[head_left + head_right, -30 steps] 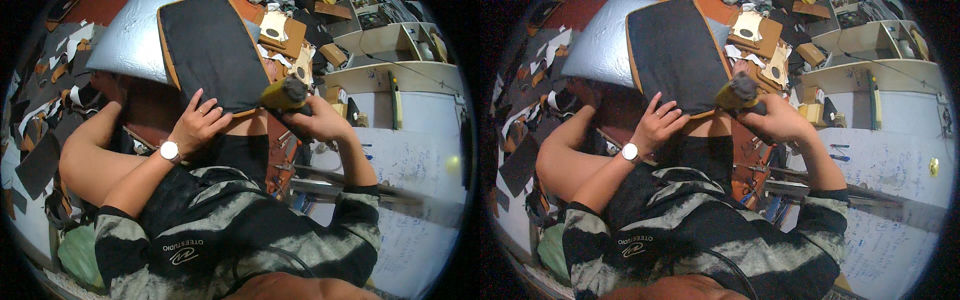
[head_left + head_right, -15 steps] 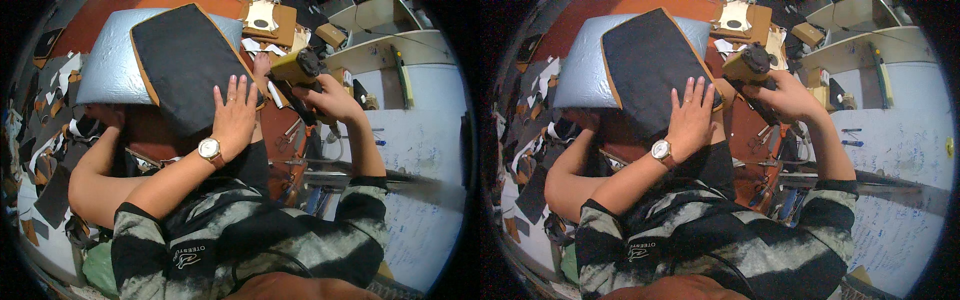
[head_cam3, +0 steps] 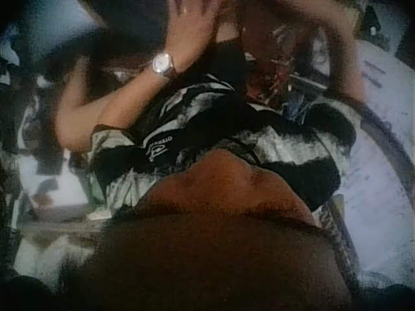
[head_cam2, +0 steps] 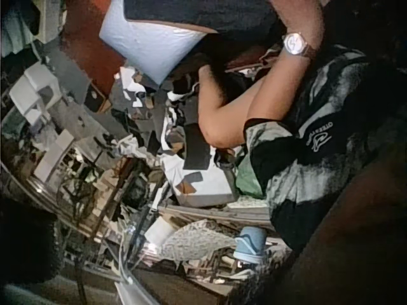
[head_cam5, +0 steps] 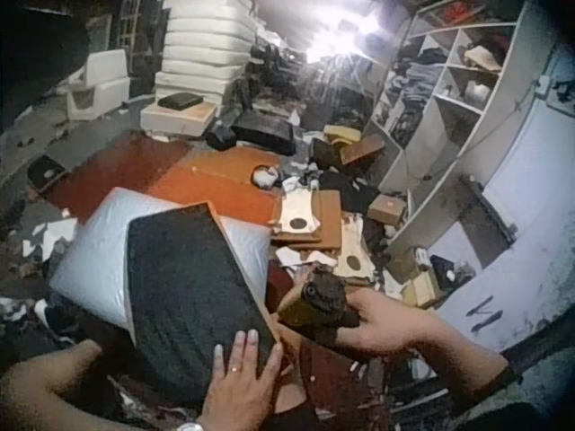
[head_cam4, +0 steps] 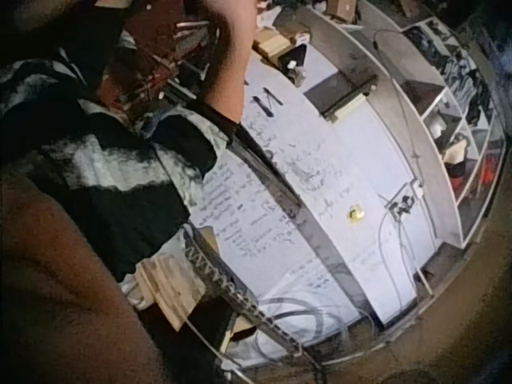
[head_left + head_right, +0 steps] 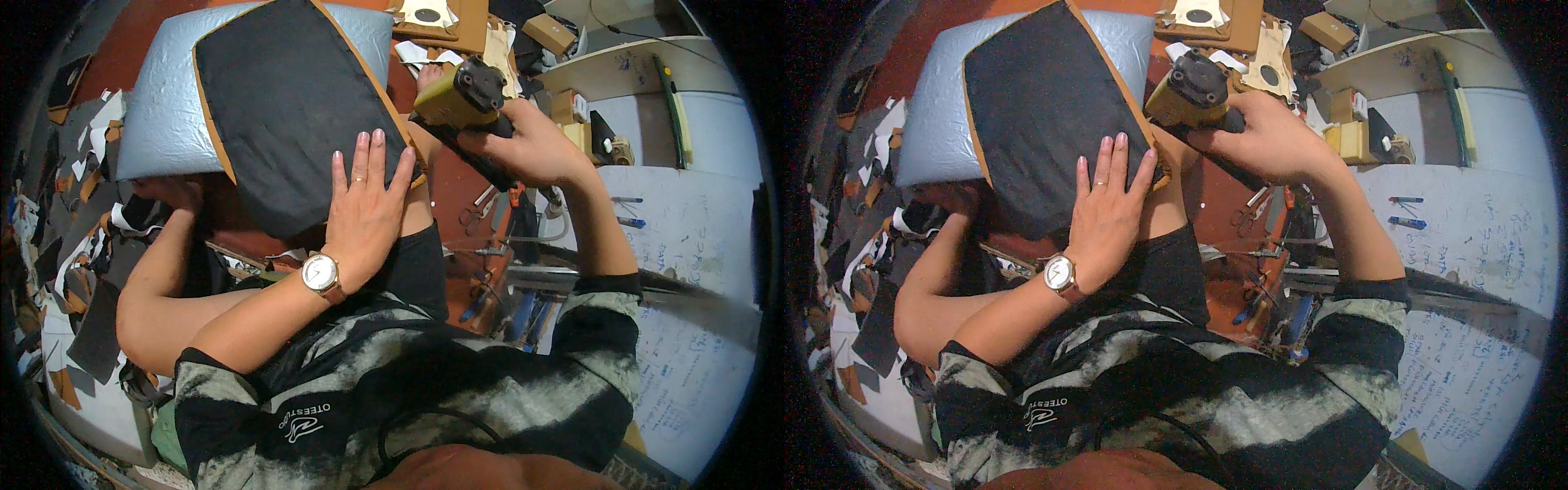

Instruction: The person sits on the floor and attaches a black fabric panel to a curved wooden frame using a staple gun. They repeatedly pull and smooth the fabric, then drive staples along the edges to secure it. The person also uses a small metal tool to tuck and adjust the fabric at the corners.

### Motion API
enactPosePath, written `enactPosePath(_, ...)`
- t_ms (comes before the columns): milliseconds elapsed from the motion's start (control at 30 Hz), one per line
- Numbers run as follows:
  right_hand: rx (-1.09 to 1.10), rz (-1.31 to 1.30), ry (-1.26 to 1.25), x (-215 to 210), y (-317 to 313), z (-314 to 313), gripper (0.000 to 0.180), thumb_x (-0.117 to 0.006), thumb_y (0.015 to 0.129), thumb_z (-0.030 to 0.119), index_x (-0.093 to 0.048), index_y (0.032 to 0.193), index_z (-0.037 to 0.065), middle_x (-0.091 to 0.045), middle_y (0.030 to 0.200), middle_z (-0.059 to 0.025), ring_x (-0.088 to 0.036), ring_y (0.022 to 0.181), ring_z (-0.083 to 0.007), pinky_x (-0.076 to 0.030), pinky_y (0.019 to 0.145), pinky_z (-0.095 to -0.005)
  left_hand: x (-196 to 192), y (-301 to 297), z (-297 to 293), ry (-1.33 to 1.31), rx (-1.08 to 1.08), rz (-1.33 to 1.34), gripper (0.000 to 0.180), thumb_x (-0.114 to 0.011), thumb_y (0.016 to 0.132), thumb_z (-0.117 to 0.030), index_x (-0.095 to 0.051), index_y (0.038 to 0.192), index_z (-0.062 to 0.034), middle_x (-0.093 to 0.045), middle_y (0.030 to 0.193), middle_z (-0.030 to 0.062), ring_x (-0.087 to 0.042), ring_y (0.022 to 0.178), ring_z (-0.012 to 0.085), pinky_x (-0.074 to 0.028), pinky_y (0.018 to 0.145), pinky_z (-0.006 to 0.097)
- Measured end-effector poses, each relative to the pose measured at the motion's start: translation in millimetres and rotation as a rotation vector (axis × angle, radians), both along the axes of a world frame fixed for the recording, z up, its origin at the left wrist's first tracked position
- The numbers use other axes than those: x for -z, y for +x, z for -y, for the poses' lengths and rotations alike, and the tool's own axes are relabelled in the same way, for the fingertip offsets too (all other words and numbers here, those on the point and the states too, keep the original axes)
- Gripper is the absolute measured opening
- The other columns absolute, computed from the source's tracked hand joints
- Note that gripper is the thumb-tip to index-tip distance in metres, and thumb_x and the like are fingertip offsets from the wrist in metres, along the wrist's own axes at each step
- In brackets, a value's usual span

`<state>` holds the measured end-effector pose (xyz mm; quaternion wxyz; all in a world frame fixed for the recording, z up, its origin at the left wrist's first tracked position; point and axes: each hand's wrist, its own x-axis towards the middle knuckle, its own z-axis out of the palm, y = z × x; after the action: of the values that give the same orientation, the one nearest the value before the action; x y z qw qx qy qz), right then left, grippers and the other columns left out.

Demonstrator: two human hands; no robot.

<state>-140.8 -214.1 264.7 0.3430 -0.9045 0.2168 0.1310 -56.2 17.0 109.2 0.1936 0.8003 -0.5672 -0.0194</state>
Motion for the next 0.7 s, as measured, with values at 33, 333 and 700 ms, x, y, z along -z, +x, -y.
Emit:
enactPosePath(33,-0.003,-0.019,-0.018,2.2,3.2,1.8,0.050,-0.075,0.094,0.041,-0.075,0.128,0.004,-0.079,0.114,-0.0166,-0.074,0.100,-0.0247,-0.056,0.095,-0.0391,-1.2,-0.5,0.9,0.008,-0.005,-0.009,0.061,-0.052,0.103,-0.014,-0.043,0.163,-0.0160,-0.035,0.169,0.0285,-0.033,0.158,0.0437,-0.029,0.124,0.067)
enactPosePath(333,-0.064,0.019,-0.068,-0.6,35.7,-11.6,0.042,-0.072,0.095,0.034,-0.076,0.115,-0.003,-0.077,0.090,-0.0111,-0.066,0.081,-0.0172,-0.056,0.079,-0.0360,0.8,-3.5,4.5,-0.030,-0.040,-0.067,0.055,-0.053,0.103,-0.017,-0.049,0.157,-0.0184,-0.032,0.169,0.0327,-0.031,0.159,0.0473,-0.028,0.123,0.068)
enactPosePath(700,-0.083,-0.047,-0.196,-0.5,43.7,-20.1,0.042,-0.071,0.095,0.031,-0.075,0.117,-0.004,-0.077,0.094,-0.0151,-0.068,0.081,-0.0194,-0.057,0.080,-0.0373,-0.2,-5.2,7.1,0.012,-0.055,-0.070,0.054,-0.052,0.104,-0.020,-0.049,0.158,-0.0216,-0.030,0.169,0.0339,-0.030,0.159,0.0478,-0.026,0.124,0.068)
